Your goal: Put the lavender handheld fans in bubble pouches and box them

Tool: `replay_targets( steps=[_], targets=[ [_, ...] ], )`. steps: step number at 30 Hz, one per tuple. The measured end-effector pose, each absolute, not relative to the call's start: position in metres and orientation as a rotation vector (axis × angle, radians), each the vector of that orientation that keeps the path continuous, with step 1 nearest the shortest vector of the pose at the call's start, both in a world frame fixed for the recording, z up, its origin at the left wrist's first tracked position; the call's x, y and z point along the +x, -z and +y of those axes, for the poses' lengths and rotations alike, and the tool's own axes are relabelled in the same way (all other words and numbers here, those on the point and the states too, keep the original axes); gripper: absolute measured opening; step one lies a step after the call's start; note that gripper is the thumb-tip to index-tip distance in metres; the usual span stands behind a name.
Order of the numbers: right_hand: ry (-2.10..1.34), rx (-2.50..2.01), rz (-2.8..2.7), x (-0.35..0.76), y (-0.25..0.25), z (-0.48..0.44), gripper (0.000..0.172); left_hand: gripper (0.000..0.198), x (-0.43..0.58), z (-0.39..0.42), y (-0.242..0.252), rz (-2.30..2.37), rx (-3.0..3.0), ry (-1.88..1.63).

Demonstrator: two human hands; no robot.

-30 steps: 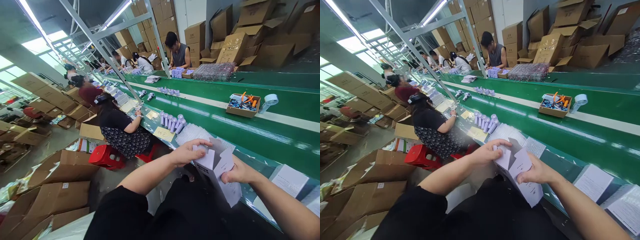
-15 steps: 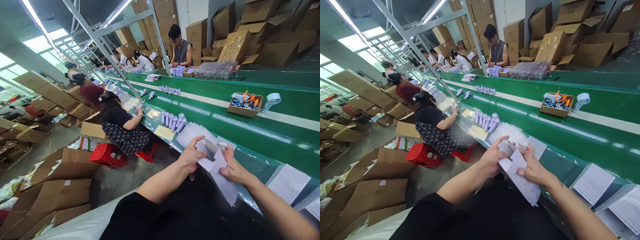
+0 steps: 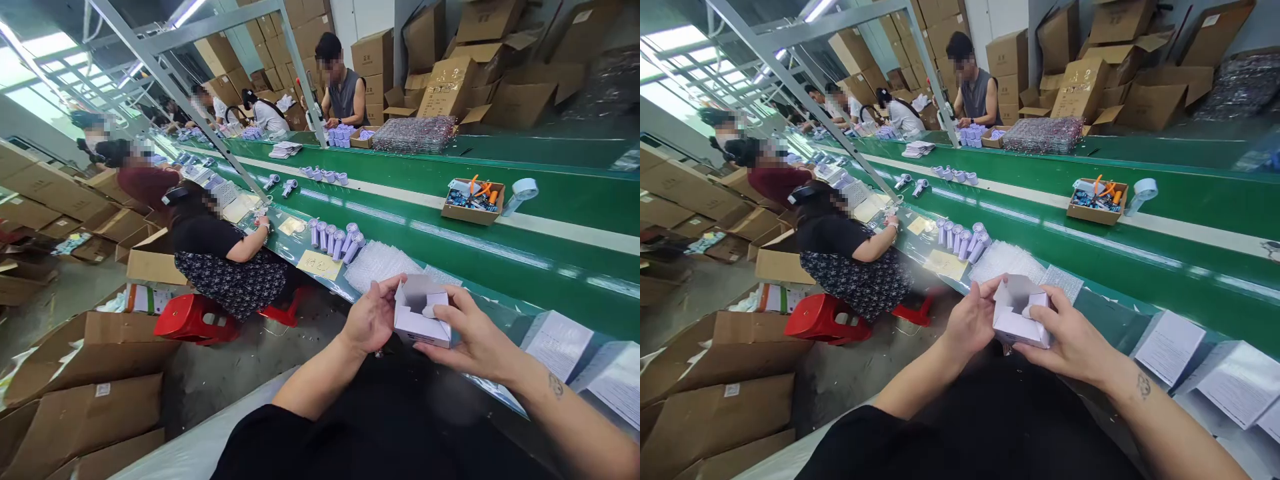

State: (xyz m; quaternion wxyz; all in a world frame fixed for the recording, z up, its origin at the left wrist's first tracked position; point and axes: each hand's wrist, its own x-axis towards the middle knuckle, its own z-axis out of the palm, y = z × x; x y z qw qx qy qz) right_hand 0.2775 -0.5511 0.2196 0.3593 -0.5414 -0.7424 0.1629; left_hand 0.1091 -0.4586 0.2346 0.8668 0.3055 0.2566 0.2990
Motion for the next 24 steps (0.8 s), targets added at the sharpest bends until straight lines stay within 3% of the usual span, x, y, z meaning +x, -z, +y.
replay_targets(
  steps=[3, 6, 9, 12, 18, 20, 24],
  targets=[
    [-0.529, -1.342, -1.888, 0.281, -0.226, -0.545, 0.04, 0.044, 0.107, -0.447, -0.226, 0.505, 0.661, -0.561],
    [-0.704, -1.291, -1.889, 0.288, -0.23, -0.534, 0.039, 0.061, 0.108, -0.437, -0.224, 0.377, 0.683, -0.464],
    [-0.795, -1.312, -1.869, 0.295, -0.226, -0.526, 0.059, 0.086, 0.106, -0.431, -0.228, 0.296, 0.736, -0.372],
    [-0.848, -1.408, -1.799, 0.298, -0.217, -0.523, 0.084, 0.09, 0.099, -0.43, -0.231, 0.306, 0.81, -0.389],
    [-0.823, -1.526, -1.829, 0.286, -0.221, -0.517, 0.089, 0.099, 0.093, -0.421, -0.231, 0.297, 0.757, -0.401],
    [-0.774, -1.561, -1.898, 0.279, -0.231, -0.513, 0.086, 0.095, 0.099, -0.415, -0.226, 0.353, 0.693, -0.412],
    [-0.638, -1.723, -1.876, 0.251, -0.241, -0.515, 0.09, 0.065, 0.112, -0.409, -0.212, 0.595, 0.627, -0.508]
  ],
)
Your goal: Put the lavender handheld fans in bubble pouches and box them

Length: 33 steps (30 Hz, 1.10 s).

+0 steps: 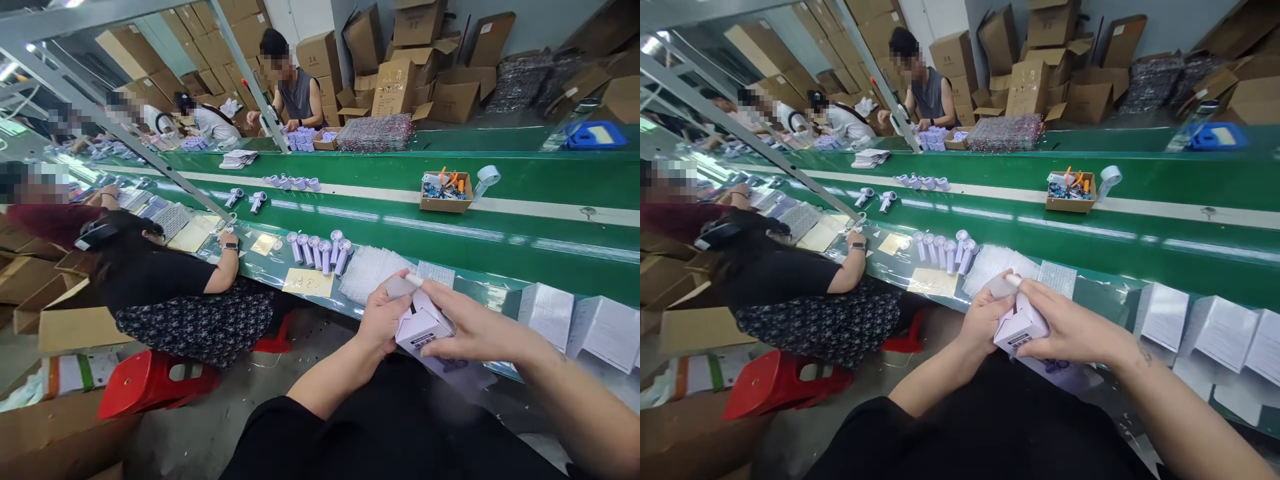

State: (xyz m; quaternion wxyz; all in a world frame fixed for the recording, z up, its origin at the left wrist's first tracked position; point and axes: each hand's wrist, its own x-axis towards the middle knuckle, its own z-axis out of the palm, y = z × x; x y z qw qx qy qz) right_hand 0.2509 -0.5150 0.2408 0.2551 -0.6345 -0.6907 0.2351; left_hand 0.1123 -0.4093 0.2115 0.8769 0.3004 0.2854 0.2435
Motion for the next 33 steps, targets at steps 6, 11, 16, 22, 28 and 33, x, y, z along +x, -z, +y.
replay_targets(
  steps=[6, 11, 16, 22, 28, 33],
  targets=[
    [-0.173, -1.956, -1.381, 0.206, -0.205, -0.538, 0.095, 0.046, 0.103, -0.407, -0.209, 0.482, 1.224, -0.49],
    [-0.287, -2.022, -1.211, 0.202, -0.186, -0.552, 0.074, 0.042, 0.109, -0.382, -0.208, 0.031, 1.368, -0.065],
    [-0.351, -1.993, -1.101, 0.197, -0.188, -0.569, 0.075, 0.077, 0.128, -0.386, -0.186, -0.016, 0.836, 0.079],
    [-0.412, -2.016, -1.086, 0.2, -0.181, -0.589, 0.079, 0.078, 0.136, -0.411, -0.177, 0.171, 0.763, 0.17],
    [-0.469, -1.952, -1.067, 0.214, -0.173, -0.608, 0.072, 0.054, 0.142, -0.437, -0.175, 0.284, 0.868, 0.117],
    [-0.486, -1.9, -1.083, 0.236, -0.169, -0.624, 0.073, 0.044, 0.156, -0.457, -0.174, 0.309, 0.932, 0.076]
  ],
)
